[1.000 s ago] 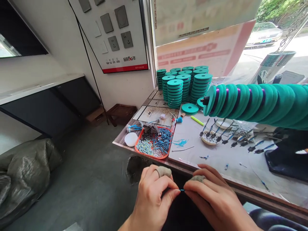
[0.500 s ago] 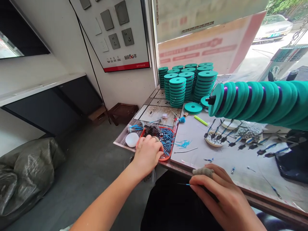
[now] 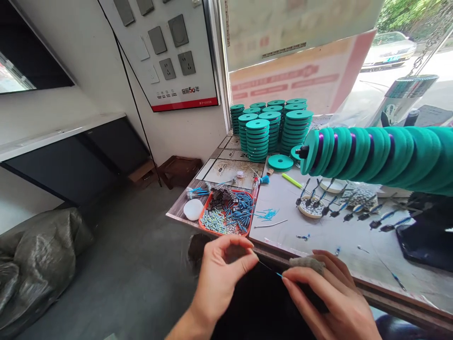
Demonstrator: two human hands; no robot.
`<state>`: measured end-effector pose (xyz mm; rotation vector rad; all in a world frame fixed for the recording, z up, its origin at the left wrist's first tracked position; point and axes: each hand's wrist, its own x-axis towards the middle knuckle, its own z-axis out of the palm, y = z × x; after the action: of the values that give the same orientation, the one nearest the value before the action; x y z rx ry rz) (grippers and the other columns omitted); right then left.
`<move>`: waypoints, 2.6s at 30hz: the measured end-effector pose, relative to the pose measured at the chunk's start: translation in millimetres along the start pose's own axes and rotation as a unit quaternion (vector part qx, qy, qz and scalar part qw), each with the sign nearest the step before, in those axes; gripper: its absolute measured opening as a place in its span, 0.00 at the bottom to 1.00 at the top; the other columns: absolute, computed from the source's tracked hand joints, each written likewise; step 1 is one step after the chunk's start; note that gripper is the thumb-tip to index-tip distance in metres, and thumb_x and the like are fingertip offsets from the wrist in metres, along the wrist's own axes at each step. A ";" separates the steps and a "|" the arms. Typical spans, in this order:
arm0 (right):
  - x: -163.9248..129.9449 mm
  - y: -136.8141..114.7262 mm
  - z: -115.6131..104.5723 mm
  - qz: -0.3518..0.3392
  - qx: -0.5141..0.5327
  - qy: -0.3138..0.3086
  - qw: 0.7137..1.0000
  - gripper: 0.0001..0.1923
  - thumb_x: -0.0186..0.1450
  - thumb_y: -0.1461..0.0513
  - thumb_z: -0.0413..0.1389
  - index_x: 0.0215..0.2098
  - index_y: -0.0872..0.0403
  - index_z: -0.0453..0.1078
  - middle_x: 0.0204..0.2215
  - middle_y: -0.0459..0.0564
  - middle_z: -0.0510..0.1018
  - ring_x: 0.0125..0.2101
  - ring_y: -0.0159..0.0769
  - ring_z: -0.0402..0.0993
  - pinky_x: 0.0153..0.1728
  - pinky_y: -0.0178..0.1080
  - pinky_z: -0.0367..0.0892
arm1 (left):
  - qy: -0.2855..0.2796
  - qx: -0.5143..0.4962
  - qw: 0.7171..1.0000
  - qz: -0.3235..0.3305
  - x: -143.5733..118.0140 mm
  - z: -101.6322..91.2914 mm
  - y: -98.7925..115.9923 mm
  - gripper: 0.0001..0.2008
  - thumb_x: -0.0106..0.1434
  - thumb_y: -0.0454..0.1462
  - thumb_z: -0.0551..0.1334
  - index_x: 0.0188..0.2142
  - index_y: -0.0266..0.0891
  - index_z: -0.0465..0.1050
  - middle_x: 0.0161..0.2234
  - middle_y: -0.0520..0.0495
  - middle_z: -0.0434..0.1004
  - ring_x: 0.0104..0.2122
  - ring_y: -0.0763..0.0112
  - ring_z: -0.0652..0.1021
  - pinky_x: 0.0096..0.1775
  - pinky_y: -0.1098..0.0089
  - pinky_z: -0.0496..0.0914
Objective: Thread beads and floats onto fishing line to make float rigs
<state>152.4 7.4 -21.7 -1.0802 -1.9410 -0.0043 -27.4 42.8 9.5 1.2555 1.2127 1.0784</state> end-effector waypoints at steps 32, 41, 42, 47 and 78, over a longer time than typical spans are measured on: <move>-10.3 -8.5 7.0 0.050 -0.012 0.027 0.998 0.07 0.63 0.66 0.51 0.30 0.50 0.67 0.21 0.44 0.74 0.26 0.36 0.69 0.44 0.43 0.57 | 0.091 -0.215 0.965 -0.119 -22.7 17.5 -21.7 0.17 0.43 0.31 0.73 0.35 0.36 0.75 0.24 0.51 0.80 0.25 0.78 0.76 0.31 0.80 0.70; -8.5 -11.2 11.0 0.066 -0.004 0.027 0.997 0.07 0.63 0.66 0.50 0.29 0.50 0.67 0.22 0.43 0.74 0.26 0.35 0.69 0.44 0.44 0.57 | 0.120 -0.087 0.988 -0.033 -29.1 25.5 -24.5 0.13 0.46 0.33 0.70 0.35 0.39 0.76 0.23 0.52 0.79 0.25 0.72 0.77 0.32 0.76 0.71; -8.2 -11.6 11.4 0.069 -0.002 0.028 0.997 0.07 0.63 0.66 0.50 0.29 0.50 0.67 0.22 0.43 0.74 0.26 0.35 0.69 0.44 0.44 0.57 | 0.134 -0.054 0.990 0.001 -31.2 29.2 -27.0 0.12 0.48 0.33 0.69 0.35 0.40 0.76 0.23 0.52 0.79 0.25 0.72 0.77 0.32 0.75 0.71; -3.8 -11.9 11.7 0.054 -0.010 0.035 0.998 0.08 0.63 0.67 0.50 0.29 0.50 0.67 0.21 0.42 0.74 0.24 0.34 0.70 0.43 0.42 0.59 | 0.160 0.079 0.968 0.179 -38.2 41.7 -45.9 0.14 0.54 0.29 0.63 0.38 0.48 0.75 0.26 0.54 0.79 0.25 0.73 0.78 0.31 0.75 0.71; 16.5 28.1 1.4 0.115 -0.116 -0.118 0.980 0.15 0.65 0.61 0.45 0.24 0.51 0.68 0.20 0.46 0.73 0.23 0.37 0.69 0.23 0.36 0.61 | 0.007 0.574 0.766 0.291 -21.3 39.8 -54.9 0.32 0.52 0.26 0.58 0.58 0.32 0.57 0.20 0.53 0.71 0.20 0.67 0.71 0.25 0.67 0.62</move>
<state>166.9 36.6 -21.9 -1.5147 -2.0491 0.0269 6.9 15.5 -46.4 2.7102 1.5978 0.6726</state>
